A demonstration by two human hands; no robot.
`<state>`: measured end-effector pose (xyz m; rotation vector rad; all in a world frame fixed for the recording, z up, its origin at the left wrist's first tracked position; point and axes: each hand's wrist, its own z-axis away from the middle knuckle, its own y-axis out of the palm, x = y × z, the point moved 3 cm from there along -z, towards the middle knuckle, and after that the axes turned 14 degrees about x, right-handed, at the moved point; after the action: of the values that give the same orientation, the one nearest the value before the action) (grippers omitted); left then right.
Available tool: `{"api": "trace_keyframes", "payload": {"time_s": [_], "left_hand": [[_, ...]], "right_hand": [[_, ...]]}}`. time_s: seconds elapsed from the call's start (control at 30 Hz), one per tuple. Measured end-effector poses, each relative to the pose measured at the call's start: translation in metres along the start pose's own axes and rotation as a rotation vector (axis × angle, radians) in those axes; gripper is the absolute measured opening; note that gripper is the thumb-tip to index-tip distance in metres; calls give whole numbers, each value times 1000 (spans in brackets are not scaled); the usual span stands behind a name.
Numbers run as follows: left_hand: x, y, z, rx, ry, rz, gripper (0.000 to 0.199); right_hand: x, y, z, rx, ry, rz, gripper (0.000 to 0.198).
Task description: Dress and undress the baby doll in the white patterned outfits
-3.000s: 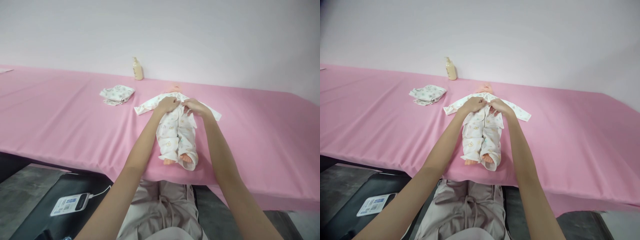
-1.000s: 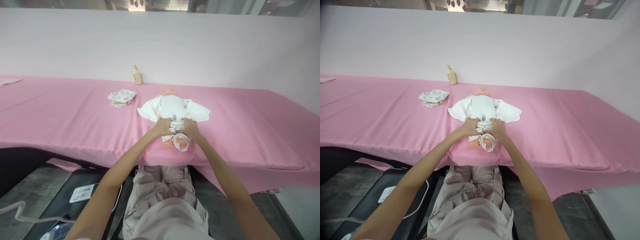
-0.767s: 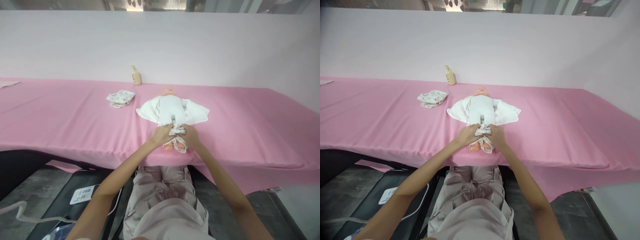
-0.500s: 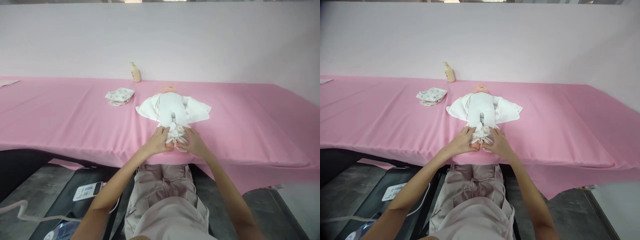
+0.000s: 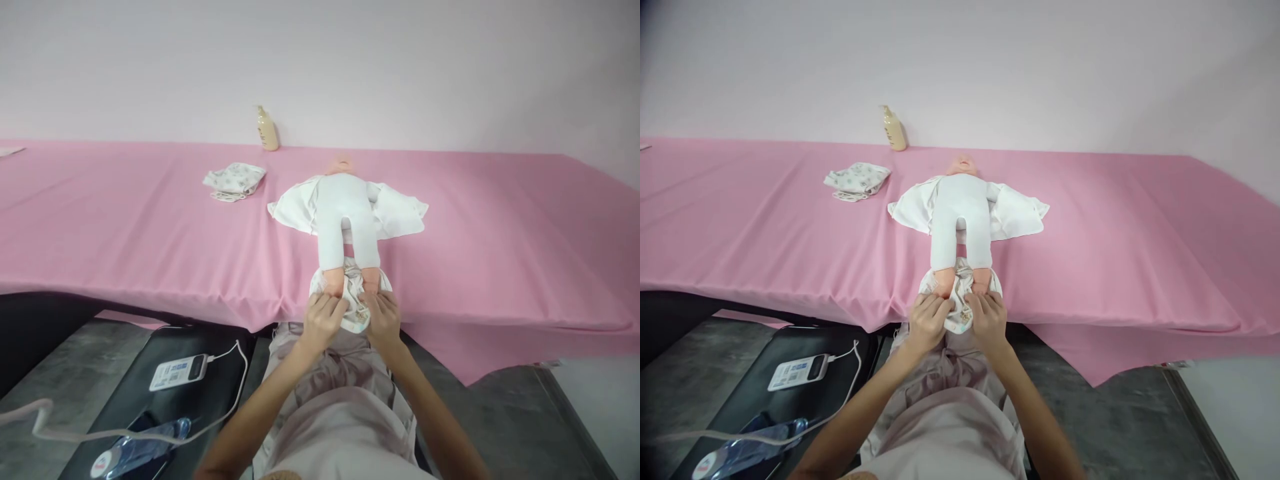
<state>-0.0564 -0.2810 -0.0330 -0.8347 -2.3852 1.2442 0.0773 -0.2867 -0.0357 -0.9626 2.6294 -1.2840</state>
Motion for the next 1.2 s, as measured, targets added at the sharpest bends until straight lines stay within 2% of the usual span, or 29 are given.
{"api": "trace_keyframes", "payload": {"time_s": [0.1,0.17,0.33,0.47,0.6,0.73,0.8,0.83,0.93,1.0,1.03,1.1,1.13,1.2], "left_hand": [[-5,5,8,-114,-39,8,18],[-6,7,9,-137,-113,-6,15],[-7,12,12,32,-294,78,15],[-4,8,15,102,-348,230,9],[1,-15,11,193,-276,468,5],[4,-58,17,196,-239,830,14],[6,-78,27,235,-210,997,21],[7,-85,33,298,-185,1084,25],[9,-97,49,576,-53,1369,46],[10,-102,49,730,112,1477,63],[10,-105,45,785,191,1467,69],[10,-111,29,846,240,1275,70],[10,-115,19,838,208,1108,64],[10,-129,1,729,99,731,47]], "right_hand": [[4,6,10,-105,6,17,14],[4,8,13,-135,34,9,17],[3,8,14,-66,176,-32,16],[6,2,13,33,151,-121,11],[16,-18,14,84,25,-177,8],[31,-59,12,47,-39,-279,12],[37,-76,10,160,-69,-461,27],[40,-82,9,252,-89,-585,36],[45,-93,11,521,-155,-977,56],[42,-99,11,624,-155,-1109,58],[40,-103,9,656,-142,-1098,56],[35,-117,-1,658,-123,-906,48],[34,-127,-9,630,-133,-747,43],[38,-150,-24,539,-200,-406,35]]}}
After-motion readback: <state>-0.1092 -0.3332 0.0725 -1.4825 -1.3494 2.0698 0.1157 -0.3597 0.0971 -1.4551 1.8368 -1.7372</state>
